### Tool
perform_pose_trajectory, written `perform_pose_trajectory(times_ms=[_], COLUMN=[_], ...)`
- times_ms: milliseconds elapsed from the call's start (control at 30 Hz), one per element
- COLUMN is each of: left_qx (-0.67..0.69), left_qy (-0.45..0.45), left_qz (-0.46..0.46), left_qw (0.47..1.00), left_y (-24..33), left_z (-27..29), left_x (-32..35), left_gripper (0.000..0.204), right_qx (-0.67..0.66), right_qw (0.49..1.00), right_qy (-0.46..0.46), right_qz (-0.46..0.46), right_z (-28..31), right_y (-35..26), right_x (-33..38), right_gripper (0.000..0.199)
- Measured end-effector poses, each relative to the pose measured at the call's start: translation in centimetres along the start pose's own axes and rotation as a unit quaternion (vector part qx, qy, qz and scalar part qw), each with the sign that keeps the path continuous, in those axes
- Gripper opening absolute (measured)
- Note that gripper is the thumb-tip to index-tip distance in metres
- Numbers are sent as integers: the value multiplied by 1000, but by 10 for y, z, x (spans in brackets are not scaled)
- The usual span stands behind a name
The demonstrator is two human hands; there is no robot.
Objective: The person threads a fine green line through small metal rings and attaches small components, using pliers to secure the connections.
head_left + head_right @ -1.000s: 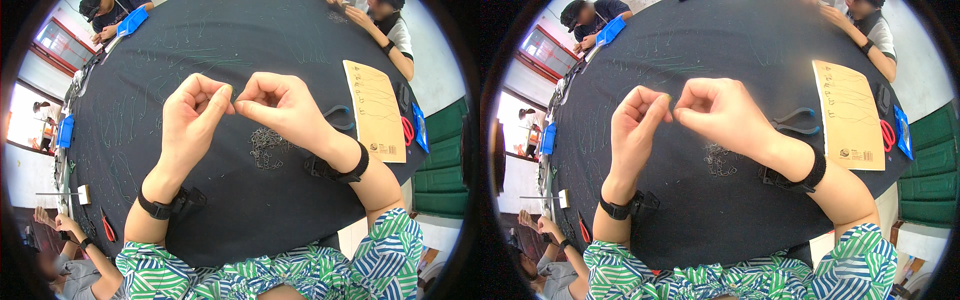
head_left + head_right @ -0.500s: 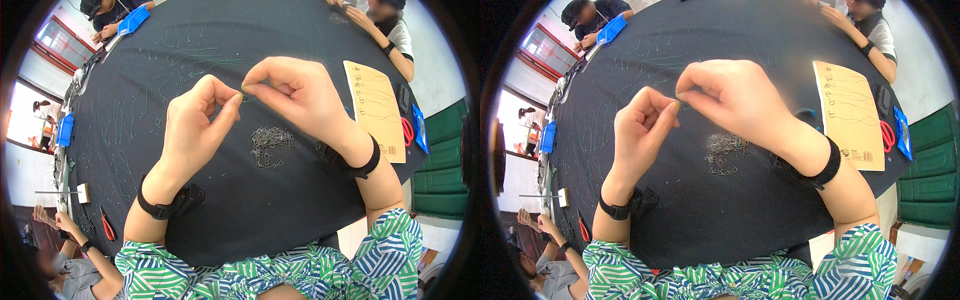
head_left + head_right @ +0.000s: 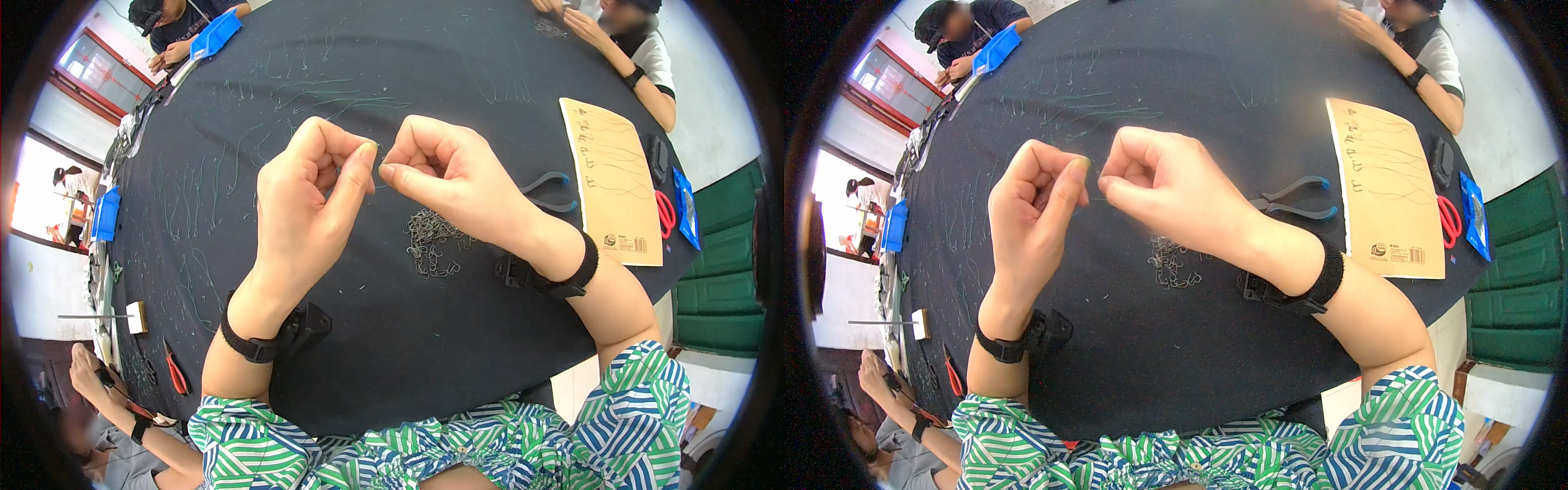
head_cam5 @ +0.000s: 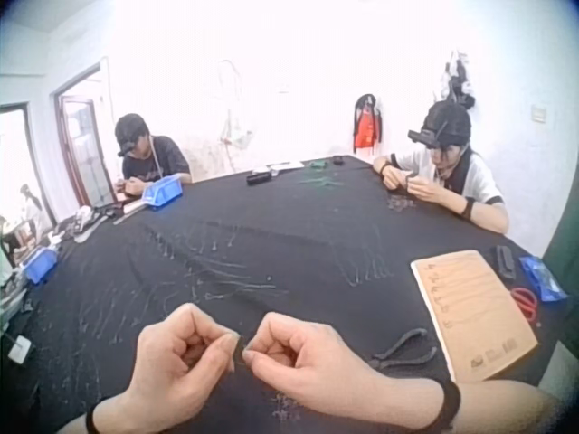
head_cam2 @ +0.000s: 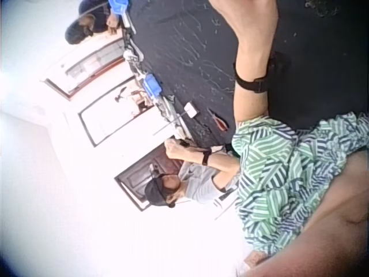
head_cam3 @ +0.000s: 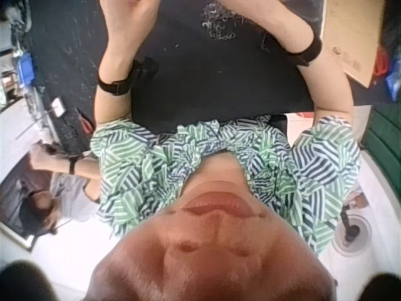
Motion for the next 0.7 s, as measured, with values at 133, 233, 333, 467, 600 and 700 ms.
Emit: perform_pose_trajectory(times_ms=[133, 233, 333, 467, 600, 700], left_qx=[-6, -11, -28, -78, -79, -52], left_qy=[19, 26, 33, 23, -12, -26], left_qz=[-2, -11, -18, -40, -15, -11], left_qw=[1000, 1000, 999, 996, 997, 998], left_y=[-1, -3, -4, -4, -1, -2], left_z=[0, -1, -2, -1, 0, 0], left_x=[-1, -2, -2, -3, -2, -2], left_gripper=[7, 6, 6, 6, 5, 5], right_qx=[40, 140, 263, 328, 332, 251], right_qw=[999, 986, 936, 895, 894, 947], right_qy=[12, 16, 20, 25, 33, 21], right_qz=[29, 94, 232, 301, 299, 197], right_z=[0, 3, 5, 10, 17, 19], right_y=[-6, -11, -14, -17, -18, -20], right_x=[1, 1, -1, -5, -8, -7], right_gripper=[14, 10, 7, 8, 7, 9])
Point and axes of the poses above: each hand's wrist, its own x-axis away from the middle knuckle, its own z-axis out of the back of the hand, y = z × x, the point moved 1 cm from there along -x, towards the middle knuckle, and after that the axes turned 11 degrees about z, right-handed, at the moved point
